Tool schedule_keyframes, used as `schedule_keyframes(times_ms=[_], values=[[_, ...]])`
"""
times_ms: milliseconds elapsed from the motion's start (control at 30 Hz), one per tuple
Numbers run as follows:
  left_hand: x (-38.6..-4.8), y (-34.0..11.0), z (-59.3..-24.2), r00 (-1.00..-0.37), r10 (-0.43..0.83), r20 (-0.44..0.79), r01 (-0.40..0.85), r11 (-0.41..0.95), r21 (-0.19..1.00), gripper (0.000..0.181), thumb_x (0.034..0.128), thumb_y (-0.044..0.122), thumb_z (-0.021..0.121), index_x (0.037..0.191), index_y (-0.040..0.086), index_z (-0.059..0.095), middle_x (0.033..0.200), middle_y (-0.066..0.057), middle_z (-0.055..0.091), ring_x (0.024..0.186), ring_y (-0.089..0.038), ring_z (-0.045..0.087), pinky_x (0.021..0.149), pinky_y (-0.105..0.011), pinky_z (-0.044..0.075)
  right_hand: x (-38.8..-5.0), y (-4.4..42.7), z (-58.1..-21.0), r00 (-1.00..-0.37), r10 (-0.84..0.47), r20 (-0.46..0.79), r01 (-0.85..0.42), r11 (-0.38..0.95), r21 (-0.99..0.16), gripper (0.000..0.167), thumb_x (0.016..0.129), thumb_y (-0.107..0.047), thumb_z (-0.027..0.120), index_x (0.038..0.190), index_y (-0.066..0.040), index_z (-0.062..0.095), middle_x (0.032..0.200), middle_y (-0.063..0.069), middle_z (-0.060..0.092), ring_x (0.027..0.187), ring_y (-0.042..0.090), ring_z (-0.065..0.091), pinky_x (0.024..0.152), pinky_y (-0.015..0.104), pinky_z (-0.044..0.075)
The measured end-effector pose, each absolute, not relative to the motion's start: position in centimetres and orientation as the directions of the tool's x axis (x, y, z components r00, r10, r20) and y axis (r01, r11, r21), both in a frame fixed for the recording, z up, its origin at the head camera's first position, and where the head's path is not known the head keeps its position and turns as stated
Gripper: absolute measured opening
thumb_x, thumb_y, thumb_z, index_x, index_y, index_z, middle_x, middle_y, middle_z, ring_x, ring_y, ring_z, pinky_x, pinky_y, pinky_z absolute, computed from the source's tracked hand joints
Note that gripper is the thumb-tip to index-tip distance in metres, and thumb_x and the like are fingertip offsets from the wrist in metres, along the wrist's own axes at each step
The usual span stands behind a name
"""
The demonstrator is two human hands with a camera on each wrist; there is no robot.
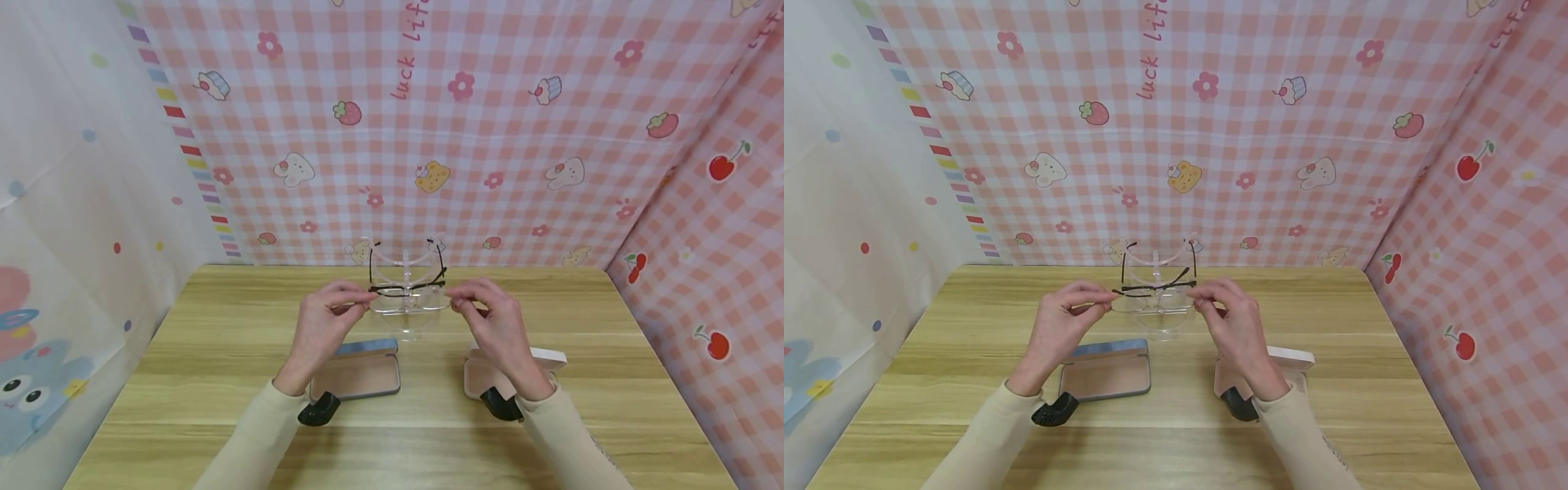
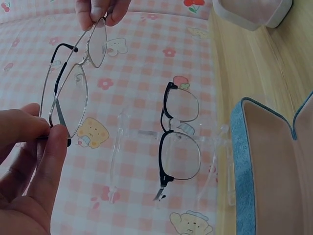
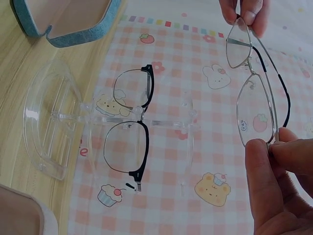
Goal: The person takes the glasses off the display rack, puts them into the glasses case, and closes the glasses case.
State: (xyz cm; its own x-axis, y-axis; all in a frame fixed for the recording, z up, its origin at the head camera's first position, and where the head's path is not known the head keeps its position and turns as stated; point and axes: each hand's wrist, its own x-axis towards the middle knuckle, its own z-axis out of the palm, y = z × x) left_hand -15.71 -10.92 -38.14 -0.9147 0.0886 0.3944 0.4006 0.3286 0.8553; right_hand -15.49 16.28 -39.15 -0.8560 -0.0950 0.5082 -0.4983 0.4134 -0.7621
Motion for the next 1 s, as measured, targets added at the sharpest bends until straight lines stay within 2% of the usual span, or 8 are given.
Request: schedule_keyframes(times_ms=[500,733,1000], values=[[-15.69,-11.09,-38.18,-0.919,0.121,0.376,0.392,0.396,0.830,0.019,0.0894,-0.010,0.071,0.099,0.002,0.083,0.100,-0.006,0.072,0.091,-0.022,0.072,0.080,-0.030,0.063,-15.40,16.13,-39.28,-0.858,-0.100,0.504,-0.496,0.417,-0.761,0.019,0.096,0.010,0.065,0.103,-0.002,0.078,0.102,0.006,0.069,0.088,0.019,0.073,0.077,0.023,0.062],[-15.67,-11.31,-38.35,-0.909,0.143,0.392,0.413,0.446,0.794,0.021,0.0895,-0.010,0.071,0.100,0.004,0.083,0.100,-0.004,0.071,0.089,-0.020,0.071,0.077,-0.029,0.063,-15.36,15.97,-39.32,-0.857,-0.105,0.505,-0.497,0.433,-0.752,0.020,0.096,0.010,0.066,0.102,-0.004,0.078,0.102,0.005,0.069,0.088,0.017,0.073,0.076,0.021,0.062],[-15.56,-11.73,-38.46,-0.908,0.173,0.382,0.419,0.414,0.808,0.023,0.0907,-0.010,0.070,0.102,0.005,0.082,0.101,-0.004,0.071,0.091,-0.021,0.070,0.080,-0.028,0.063,-15.29,15.90,-39.38,-0.861,-0.106,0.498,-0.492,0.422,-0.761,0.019,0.096,0.008,0.066,0.103,-0.005,0.078,0.104,0.004,0.070,0.089,0.017,0.073,0.077,0.023,0.062]])
